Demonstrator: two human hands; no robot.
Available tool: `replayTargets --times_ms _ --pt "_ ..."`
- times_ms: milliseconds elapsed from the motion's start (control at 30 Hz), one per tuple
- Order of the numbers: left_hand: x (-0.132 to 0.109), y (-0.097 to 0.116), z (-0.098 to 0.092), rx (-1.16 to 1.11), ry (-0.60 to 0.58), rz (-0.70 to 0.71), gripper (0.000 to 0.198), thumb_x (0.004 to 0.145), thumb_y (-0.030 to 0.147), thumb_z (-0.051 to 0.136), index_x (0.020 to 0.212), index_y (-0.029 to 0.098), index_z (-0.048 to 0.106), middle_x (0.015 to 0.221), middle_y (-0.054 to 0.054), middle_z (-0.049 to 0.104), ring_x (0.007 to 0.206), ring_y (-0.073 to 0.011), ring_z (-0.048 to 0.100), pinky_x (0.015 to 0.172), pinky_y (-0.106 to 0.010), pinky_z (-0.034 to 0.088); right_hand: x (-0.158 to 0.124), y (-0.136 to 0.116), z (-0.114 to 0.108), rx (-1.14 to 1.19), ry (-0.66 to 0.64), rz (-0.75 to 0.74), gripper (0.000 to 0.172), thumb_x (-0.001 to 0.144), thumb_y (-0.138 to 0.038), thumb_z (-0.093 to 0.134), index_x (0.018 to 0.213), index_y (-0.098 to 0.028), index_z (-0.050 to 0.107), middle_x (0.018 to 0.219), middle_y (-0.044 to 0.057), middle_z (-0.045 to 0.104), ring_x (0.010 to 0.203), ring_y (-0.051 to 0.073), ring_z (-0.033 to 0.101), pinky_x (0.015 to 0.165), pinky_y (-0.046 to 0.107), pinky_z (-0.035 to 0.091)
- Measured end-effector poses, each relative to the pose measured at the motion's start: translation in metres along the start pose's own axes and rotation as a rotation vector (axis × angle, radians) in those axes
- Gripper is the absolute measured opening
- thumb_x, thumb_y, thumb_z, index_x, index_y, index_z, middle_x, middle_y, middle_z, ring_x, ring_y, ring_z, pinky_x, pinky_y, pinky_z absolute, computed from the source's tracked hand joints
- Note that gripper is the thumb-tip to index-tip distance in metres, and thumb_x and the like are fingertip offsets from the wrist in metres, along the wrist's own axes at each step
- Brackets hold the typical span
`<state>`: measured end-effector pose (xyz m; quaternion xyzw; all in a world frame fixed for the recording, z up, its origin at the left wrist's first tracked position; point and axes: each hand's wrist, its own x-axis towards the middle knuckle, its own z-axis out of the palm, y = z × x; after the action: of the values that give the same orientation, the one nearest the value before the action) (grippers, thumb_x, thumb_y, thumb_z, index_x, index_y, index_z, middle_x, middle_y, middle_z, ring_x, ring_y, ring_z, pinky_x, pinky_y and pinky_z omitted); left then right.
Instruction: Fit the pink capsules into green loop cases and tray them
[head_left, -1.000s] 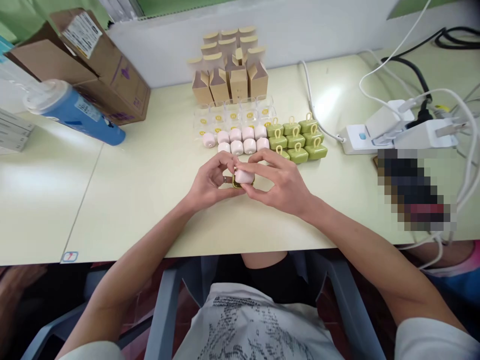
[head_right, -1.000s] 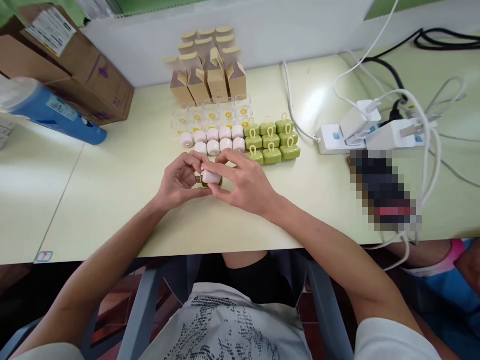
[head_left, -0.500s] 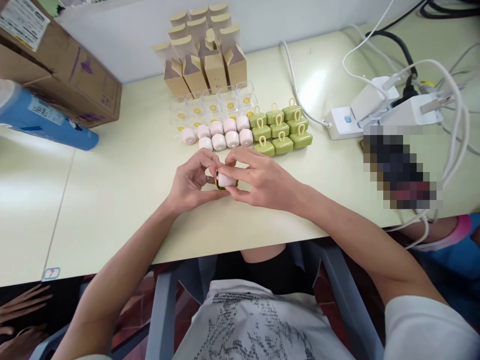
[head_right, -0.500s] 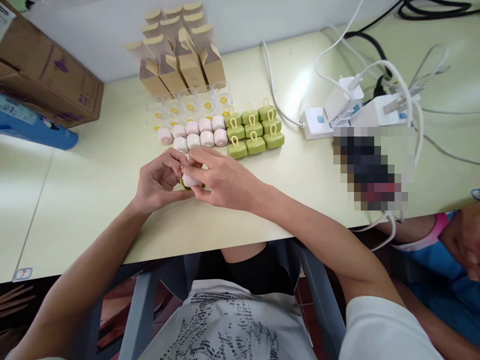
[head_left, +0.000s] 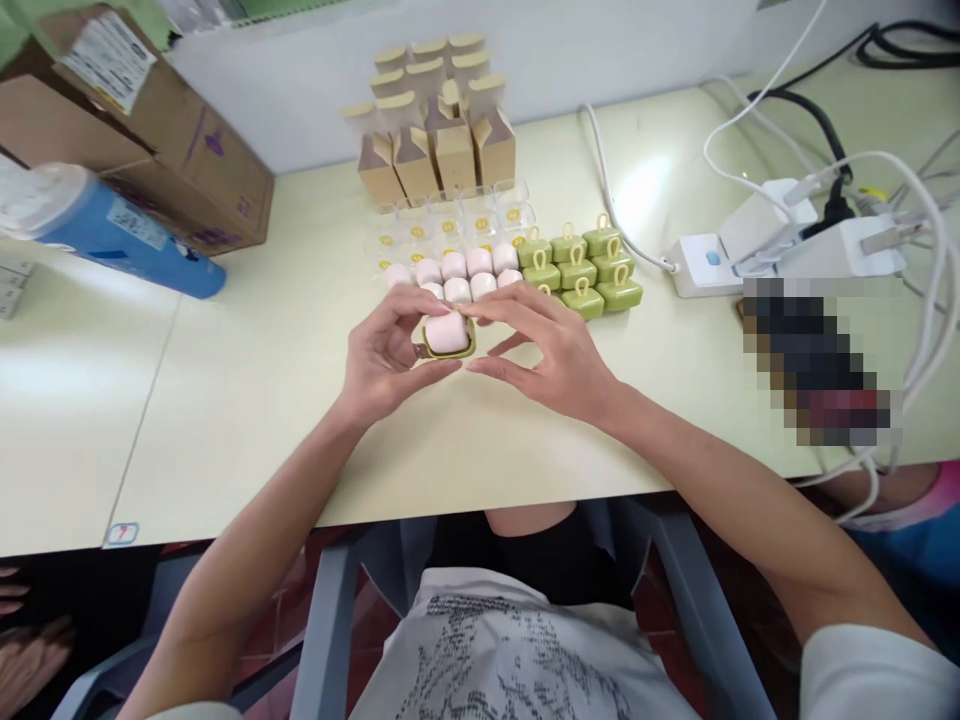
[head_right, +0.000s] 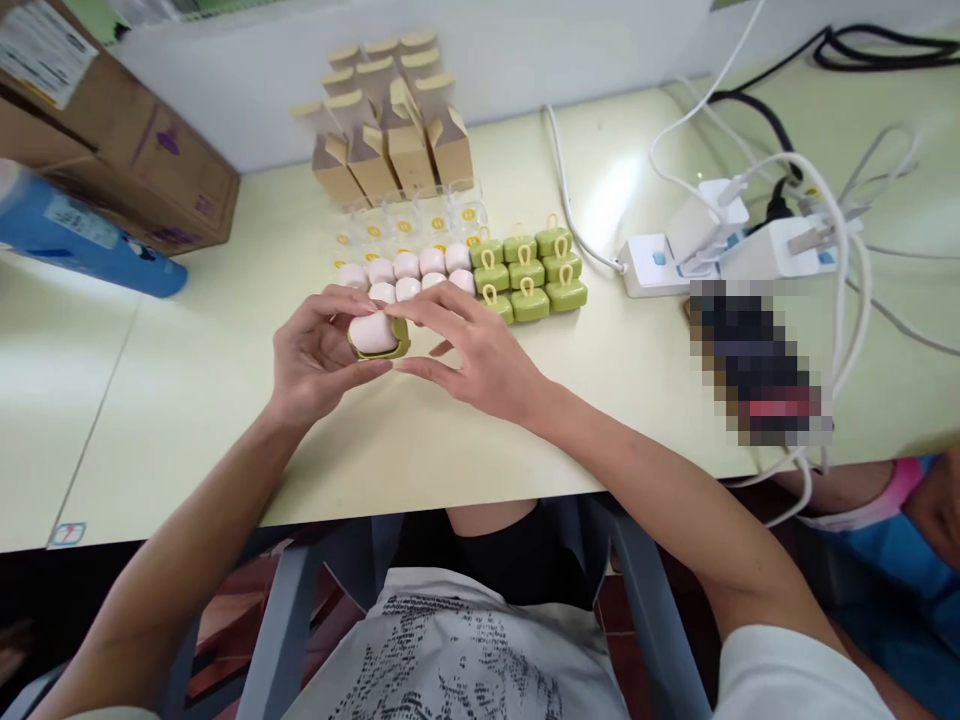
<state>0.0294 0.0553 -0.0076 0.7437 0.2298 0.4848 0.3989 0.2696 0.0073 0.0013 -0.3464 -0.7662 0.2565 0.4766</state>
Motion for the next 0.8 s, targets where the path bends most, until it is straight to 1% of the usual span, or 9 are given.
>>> replayTargets --times_ms 67,133,267,367,467,567,633,733,800 --pt "-0.001 0.006 0.002 0.025 0.007 0.03 0.044 0.086 0.049 0.095 0.12 0.03 0.074 0.119 -0.009 0.069 0.121 -0.0276 0.074 0.1 -0.044 0.07 0.0 -0.002 0.001 0.05 0.02 0.012 0.038 0.107 -0.05 0.071 0.14 -0.032 0.074 0.129 0.009 0.074 0.11 0.025 0.075 0.081 0.038 0.075" --pt "-0.003 0.013 0.004 0.065 0.034 0.048 0.037 0.092 0.049 0.089 0.12 0.03 0.074 0.121 -0.01 0.069 0.122 -0.0283 0.074 0.093 -0.043 0.071 0.0 -0.005 0.002 0.099 0.033 0.026 0.035 0.106 -0.046 0.073 0.138 -0.032 0.076 0.129 0.008 0.077 0.106 0.023 0.077 0.082 0.037 0.076" --pt "-0.008 0.022 0.008 0.145 0.074 0.06 0.034 0.094 0.045 0.088 0.121 0.03 0.075 0.123 -0.009 0.068 0.121 -0.0268 0.074 0.076 -0.034 0.072 -0.001 -0.008 0.005 0.18 0.075 0.06 0.032 0.103 -0.039 0.079 0.134 -0.032 0.08 0.13 0.007 0.08 0.114 0.024 0.078 0.086 0.036 0.076" --pt "-0.01 0.025 0.007 0.154 0.076 0.059 0.036 0.094 0.045 0.088 0.125 0.031 0.075 0.125 -0.009 0.068 0.122 -0.0267 0.073 0.074 -0.033 0.072 -0.002 -0.008 0.006 0.198 0.074 0.104 0.035 0.102 -0.041 0.081 0.135 -0.032 0.08 0.133 0.008 0.079 0.117 0.027 0.078 0.088 0.041 0.076" --pt "-0.01 0.026 0.006 0.173 0.075 0.065 0.036 0.096 0.05 0.086 0.125 0.032 0.074 0.126 -0.01 0.068 0.122 -0.028 0.074 0.075 -0.036 0.073 -0.001 -0.006 0.007 0.195 0.051 0.109 0.041 0.101 -0.045 0.082 0.14 -0.034 0.078 0.136 0.009 0.077 0.118 0.028 0.077 0.091 0.045 0.076" --pt "-0.011 0.024 0.007 0.203 0.087 0.068 0.037 0.097 0.056 0.082 0.124 0.032 0.074 0.123 -0.01 0.069 0.121 -0.0295 0.074 0.084 -0.044 0.073 0.0 -0.004 0.009 0.139 0.03 0.055 0.05 0.097 -0.048 0.086 0.144 -0.035 0.076 0.136 0.008 0.074 0.118 0.026 0.074 0.091 0.044 0.076" --pt "-0.011 0.02 0.008 0.205 0.092 0.074 0.036 0.098 0.057 0.081 0.124 0.033 0.075 0.123 -0.01 0.069 0.123 -0.0303 0.073 0.09 -0.049 0.073 0.0 -0.003 0.012 0.087 0.033 0.03 0.05 0.098 -0.046 0.085 0.145 -0.034 0.074 0.137 0.008 0.075 0.115 0.025 0.074 0.09 0.042 0.075" --pt "-0.011 0.016 0.009 0.223 0.072 0.094 0.035 0.1 0.056 0.078 0.127 0.034 0.074 0.13 -0.01 0.067 0.129 -0.0305 0.072 0.093 -0.047 0.073 -0.001 -0.004 0.015 0.012 0.062 0.025 0.045 0.101 -0.043 0.081 0.144 -0.031 0.072 0.137 0.009 0.077 0.112 0.025 0.076 0.091 0.043 0.072" --pt "-0.011 0.015 0.008 0.284 0.068 0.122 0.035 0.103 0.054 0.075 0.133 0.035 0.073 0.143 -0.01 0.063 0.138 -0.0309 0.068 0.098 -0.046 0.072 -0.001 -0.005 0.014 -0.043 0.102 0.004 0.044 0.101 -0.044 0.08 0.142 -0.03 0.072 0.135 0.009 0.079 0.113 0.027 0.077 0.093 0.044 0.072"
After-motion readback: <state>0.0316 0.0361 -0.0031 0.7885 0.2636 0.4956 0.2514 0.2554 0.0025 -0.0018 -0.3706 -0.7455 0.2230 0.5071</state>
